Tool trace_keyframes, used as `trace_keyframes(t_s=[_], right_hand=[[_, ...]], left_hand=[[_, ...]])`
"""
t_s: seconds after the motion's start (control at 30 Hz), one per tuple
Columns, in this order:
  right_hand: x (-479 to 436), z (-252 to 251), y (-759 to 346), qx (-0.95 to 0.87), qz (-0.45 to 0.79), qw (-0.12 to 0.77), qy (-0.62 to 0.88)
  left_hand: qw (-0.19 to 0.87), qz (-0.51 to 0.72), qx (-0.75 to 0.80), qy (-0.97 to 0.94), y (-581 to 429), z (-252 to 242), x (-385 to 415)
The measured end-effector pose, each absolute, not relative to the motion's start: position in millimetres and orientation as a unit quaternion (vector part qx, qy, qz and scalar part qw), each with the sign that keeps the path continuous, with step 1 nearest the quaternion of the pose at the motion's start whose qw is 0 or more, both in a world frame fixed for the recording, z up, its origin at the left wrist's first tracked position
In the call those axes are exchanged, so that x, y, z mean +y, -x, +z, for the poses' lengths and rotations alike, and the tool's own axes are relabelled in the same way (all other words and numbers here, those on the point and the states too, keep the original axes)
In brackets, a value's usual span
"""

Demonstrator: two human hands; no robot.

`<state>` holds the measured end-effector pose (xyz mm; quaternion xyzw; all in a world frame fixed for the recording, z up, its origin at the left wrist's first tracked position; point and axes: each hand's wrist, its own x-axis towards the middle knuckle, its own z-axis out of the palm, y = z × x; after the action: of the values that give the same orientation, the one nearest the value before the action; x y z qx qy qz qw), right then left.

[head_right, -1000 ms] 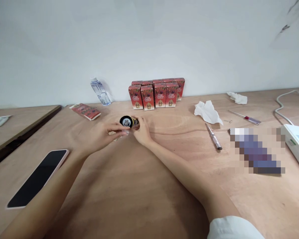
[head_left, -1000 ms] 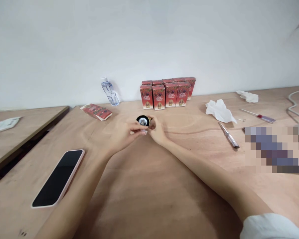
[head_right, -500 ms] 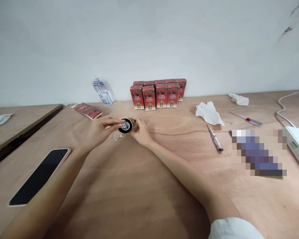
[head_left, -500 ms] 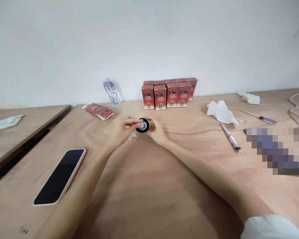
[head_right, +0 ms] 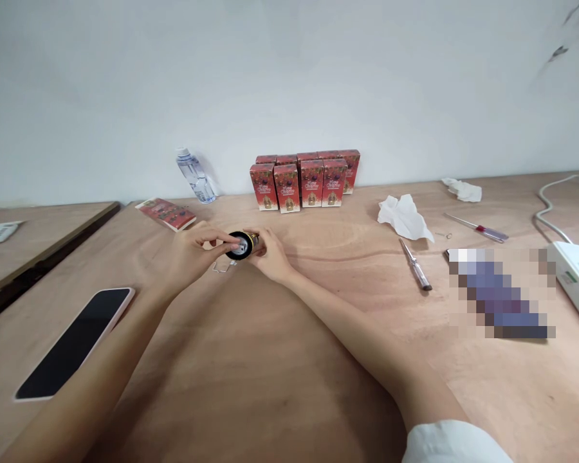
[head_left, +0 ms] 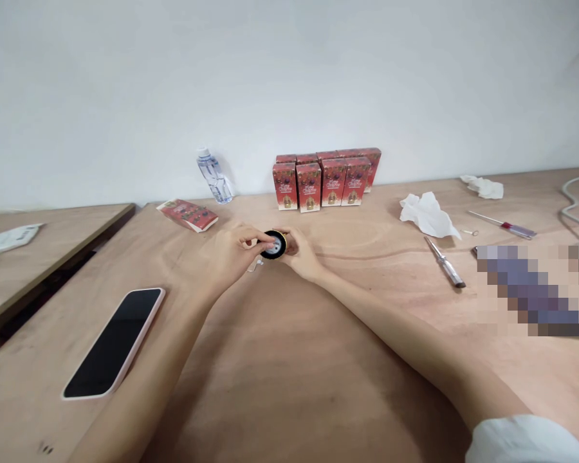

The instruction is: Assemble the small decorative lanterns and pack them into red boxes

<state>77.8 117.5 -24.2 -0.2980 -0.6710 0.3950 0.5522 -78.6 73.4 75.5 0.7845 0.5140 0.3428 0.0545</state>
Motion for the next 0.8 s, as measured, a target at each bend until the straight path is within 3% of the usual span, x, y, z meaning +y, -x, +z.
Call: trace_keyframes(t_s=[0.47, 0.67, 0.8], right_hand=[[116.6, -24.3, -78.8, -0.683, 0.379, 0.549, 0.298], [112.3, -19.8, -80.4, -0.714, 0.325, 0.551, 0.283], [109.2, -16.6, -81.3, -0.715, 0.314, 0.554, 0.288]], left_hand=[[0.013, 0.326, 0.459, -0.827, 82.2, 74.5, 75.9], [0.141, 0.303, 0.535, -0.776, 74.8, 79.5, 69.6], [0.166, 0.285, 0.551, -0.767, 71.8, 79.3, 67.8]])
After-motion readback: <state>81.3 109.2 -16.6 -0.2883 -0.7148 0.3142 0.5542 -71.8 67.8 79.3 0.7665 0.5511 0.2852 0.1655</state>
